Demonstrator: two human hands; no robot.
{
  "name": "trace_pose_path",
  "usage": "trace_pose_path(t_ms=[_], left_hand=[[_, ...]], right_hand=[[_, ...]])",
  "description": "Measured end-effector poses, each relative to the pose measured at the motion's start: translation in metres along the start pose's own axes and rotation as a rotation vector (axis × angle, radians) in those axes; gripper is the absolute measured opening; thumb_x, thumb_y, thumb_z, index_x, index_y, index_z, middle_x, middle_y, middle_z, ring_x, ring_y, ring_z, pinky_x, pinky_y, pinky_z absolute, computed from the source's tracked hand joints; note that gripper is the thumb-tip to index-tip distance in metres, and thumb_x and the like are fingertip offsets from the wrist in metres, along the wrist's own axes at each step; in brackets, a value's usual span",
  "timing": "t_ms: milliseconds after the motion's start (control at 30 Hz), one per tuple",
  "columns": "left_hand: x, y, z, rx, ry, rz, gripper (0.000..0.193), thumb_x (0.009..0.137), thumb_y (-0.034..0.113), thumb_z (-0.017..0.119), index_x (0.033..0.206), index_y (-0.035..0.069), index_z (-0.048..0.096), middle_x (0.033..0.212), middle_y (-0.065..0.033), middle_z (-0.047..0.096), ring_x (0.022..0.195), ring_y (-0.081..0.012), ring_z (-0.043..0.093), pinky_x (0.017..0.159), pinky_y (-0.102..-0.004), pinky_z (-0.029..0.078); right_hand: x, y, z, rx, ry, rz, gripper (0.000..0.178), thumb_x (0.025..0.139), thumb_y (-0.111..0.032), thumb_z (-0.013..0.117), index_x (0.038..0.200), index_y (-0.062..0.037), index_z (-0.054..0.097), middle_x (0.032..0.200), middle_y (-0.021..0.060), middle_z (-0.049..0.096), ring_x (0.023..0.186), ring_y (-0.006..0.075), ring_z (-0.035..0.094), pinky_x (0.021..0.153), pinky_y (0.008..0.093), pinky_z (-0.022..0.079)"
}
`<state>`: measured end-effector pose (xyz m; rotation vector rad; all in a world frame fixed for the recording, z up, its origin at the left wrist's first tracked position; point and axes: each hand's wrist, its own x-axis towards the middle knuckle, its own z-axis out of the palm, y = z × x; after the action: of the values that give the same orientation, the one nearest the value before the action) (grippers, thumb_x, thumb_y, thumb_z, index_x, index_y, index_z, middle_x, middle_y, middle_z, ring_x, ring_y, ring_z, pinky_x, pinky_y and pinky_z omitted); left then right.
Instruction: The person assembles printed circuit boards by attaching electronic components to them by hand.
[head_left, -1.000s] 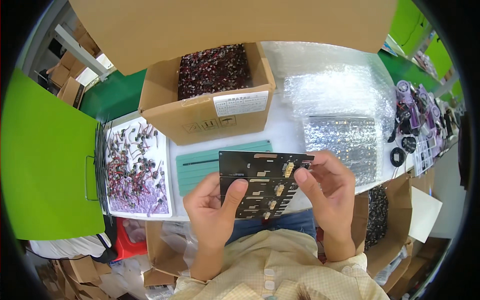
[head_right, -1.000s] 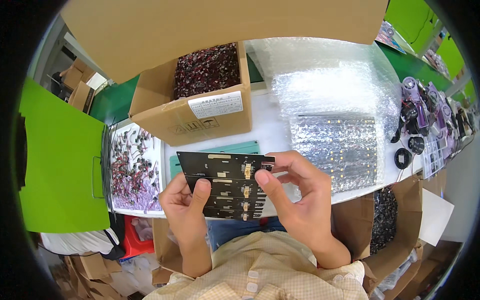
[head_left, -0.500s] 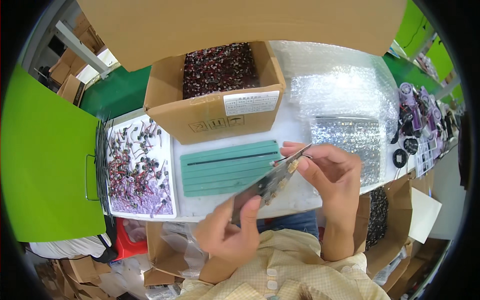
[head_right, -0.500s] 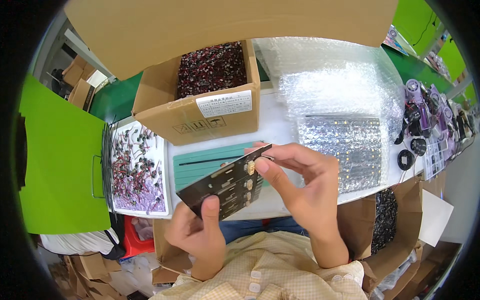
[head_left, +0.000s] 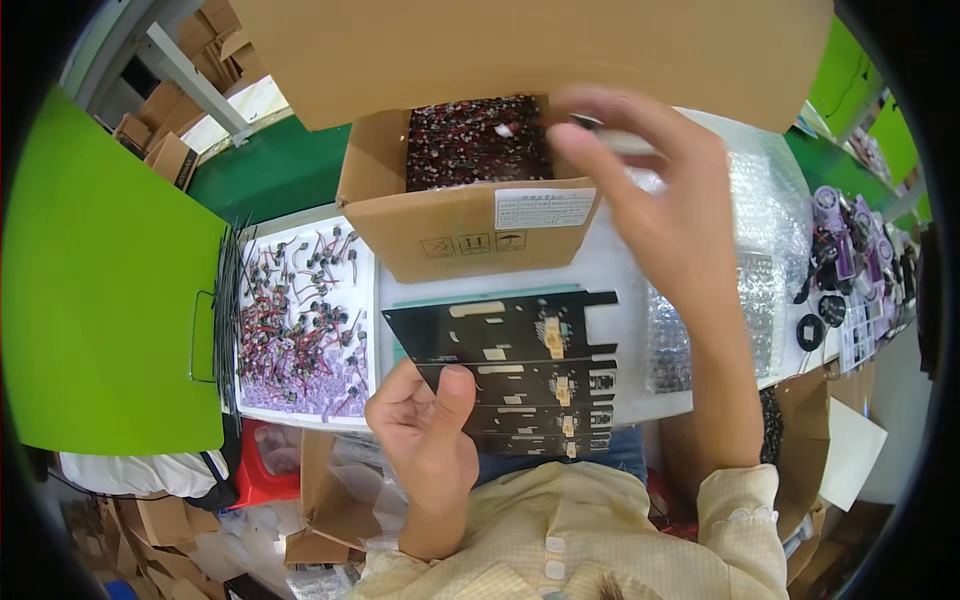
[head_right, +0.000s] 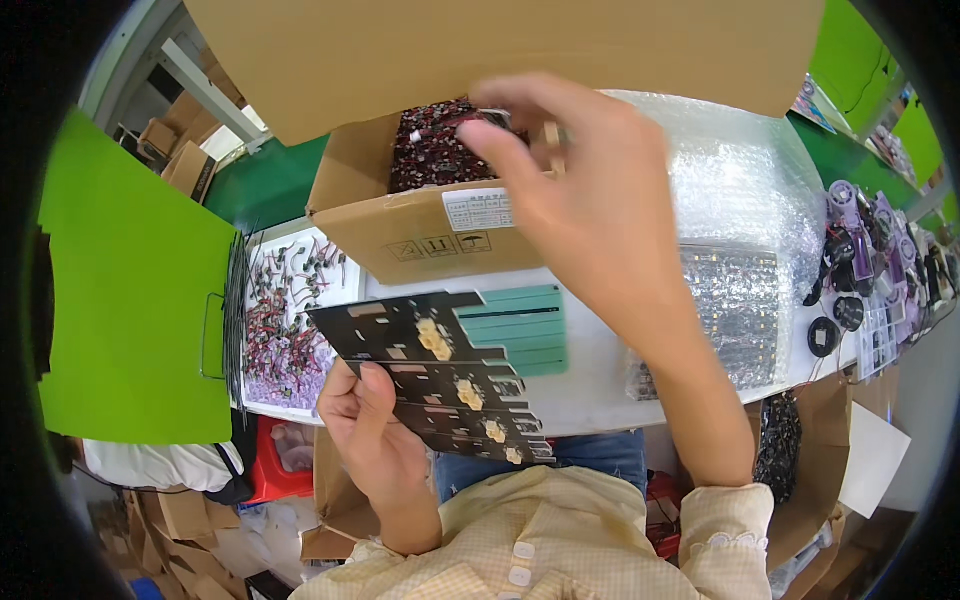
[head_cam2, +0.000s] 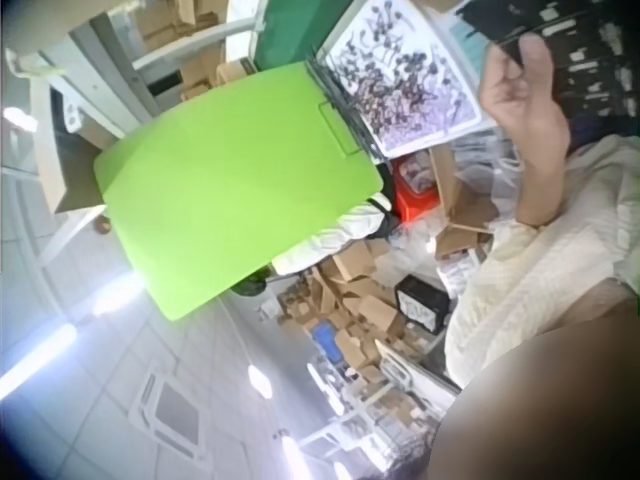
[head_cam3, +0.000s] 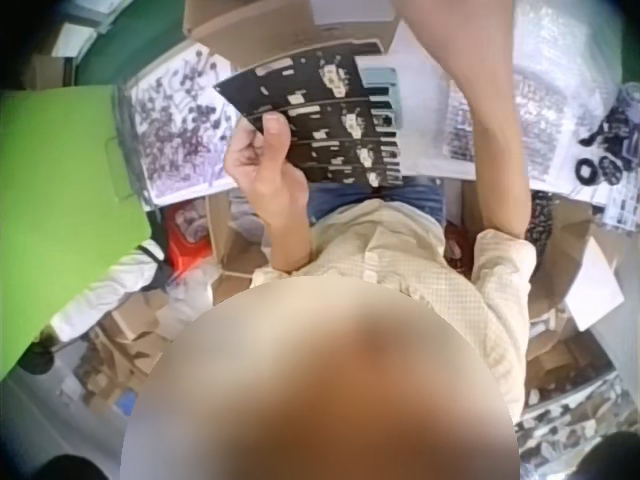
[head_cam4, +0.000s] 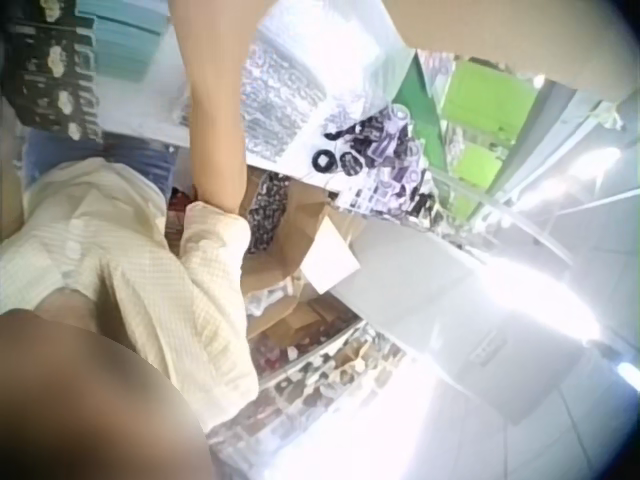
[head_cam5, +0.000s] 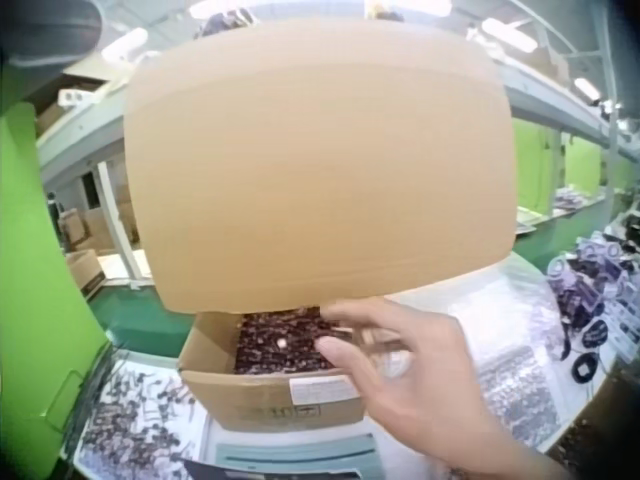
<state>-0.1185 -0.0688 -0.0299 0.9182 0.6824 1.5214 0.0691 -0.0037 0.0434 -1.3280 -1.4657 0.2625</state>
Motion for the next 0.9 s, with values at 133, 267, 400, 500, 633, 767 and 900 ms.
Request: trace_pose_path(t_ms=[133, 267, 400, 500, 633, 767, 900], left_hand=[[0.004, 0.003, -0.006, -0.056, 0.087, 0.09, 0.022, 0.091, 0.011, 0.063, 0.106, -0.005, 0.059, 0.099, -0.0086, 0.066, 0.085, -0.0101, 0.059, 0.078, -0.0225, 0.044], [0.008, 0.005, -0.012, -0.01, 0.13, 0.207, 0.022, 0.093, 0.012, 0.058, 0.109, -0.004, 0.058, 0.104, -0.0092, 0.066, 0.089, -0.0125, 0.061, 0.082, -0.0251, 0.046], [0.01, 0.007, -0.015, -0.01, 0.114, 0.198, 0.02, 0.093, 0.011, 0.059, 0.108, -0.003, 0.059, 0.104, -0.0079, 0.066, 0.091, -0.0106, 0.06, 0.083, -0.0239, 0.044], [0.008, 0.006, -0.015, 0.06, 0.108, 0.253, 0.018, 0.092, 0.008, 0.061, 0.106, -0.003, 0.06, 0.1, -0.0067, 0.066, 0.087, -0.0085, 0.059, 0.08, -0.0218, 0.044], [0.004, 0.004, -0.014, 0.121, 0.156, 0.265, 0.017, 0.091, 0.008, 0.062, 0.104, -0.003, 0.06, 0.094, -0.0059, 0.067, 0.08, -0.0068, 0.058, 0.074, -0.0197, 0.043], [0.002, 0.003, -0.001, 0.304, 0.251, 0.321, 0.02, 0.09, 0.011, 0.065, 0.102, -0.005, 0.061, 0.089, -0.0064, 0.067, 0.076, -0.0068, 0.058, 0.07, -0.0195, 0.044], [-0.004, -0.003, 0.003, 0.511, 0.254, 0.457, 0.027, 0.089, 0.012, 0.066, 0.107, -0.008, 0.06, 0.095, -0.0101, 0.067, 0.082, -0.0101, 0.061, 0.074, -0.0224, 0.047]], right_hand=[[-0.005, -0.005, 0.02, -0.328, 0.072, -0.252, 0.035, 0.087, -0.021, 0.067, 0.118, -0.0045, 0.063, 0.102, 0.0108, 0.069, 0.095, 0.0178, 0.064, 0.084, 0.0325, 0.049], [-0.055, -0.035, -0.001, 0.272, -0.352, 0.143, 0.025, 0.082, -0.011, 0.071, 0.103, 0.0025, 0.067, 0.094, 0.0123, 0.068, 0.084, 0.0146, 0.064, 0.077, 0.0279, 0.049], [-0.068, -0.036, 0.013, 0.36, -0.342, 0.199, 0.018, 0.079, -0.005, 0.074, 0.094, 0.0027, 0.066, 0.087, 0.0118, 0.068, 0.077, 0.0139, 0.065, 0.07, 0.0266, 0.052], [-0.068, -0.038, 0.019, 0.33, -0.229, 0.206, 0.016, 0.079, -0.003, 0.073, 0.091, 0.003, 0.065, 0.084, 0.011, 0.068, 0.076, 0.0134, 0.065, 0.068, 0.0266, 0.053], [-0.072, -0.033, 0.022, 0.291, -0.183, 0.268, 0.014, 0.079, -0.002, 0.072, 0.09, 0.0027, 0.065, 0.083, 0.011, 0.069, 0.076, 0.0139, 0.065, 0.069, 0.0268, 0.053], [-0.074, -0.023, 0.029, 0.214, -0.154, 0.199, 0.013, 0.079, -0.003, 0.072, 0.089, 0.0021, 0.065, 0.084, 0.0123, 0.069, 0.076, 0.0163, 0.067, 0.07, 0.0279, 0.053], [-0.071, -0.02, 0.034, 0.186, -0.113, 0.171, 0.011, 0.078, -0.002, 0.071, 0.087, 0.0015, 0.066, 0.084, 0.0134, 0.069, 0.091, 0.0218, 0.068, 0.078, 0.0293, 0.052]])
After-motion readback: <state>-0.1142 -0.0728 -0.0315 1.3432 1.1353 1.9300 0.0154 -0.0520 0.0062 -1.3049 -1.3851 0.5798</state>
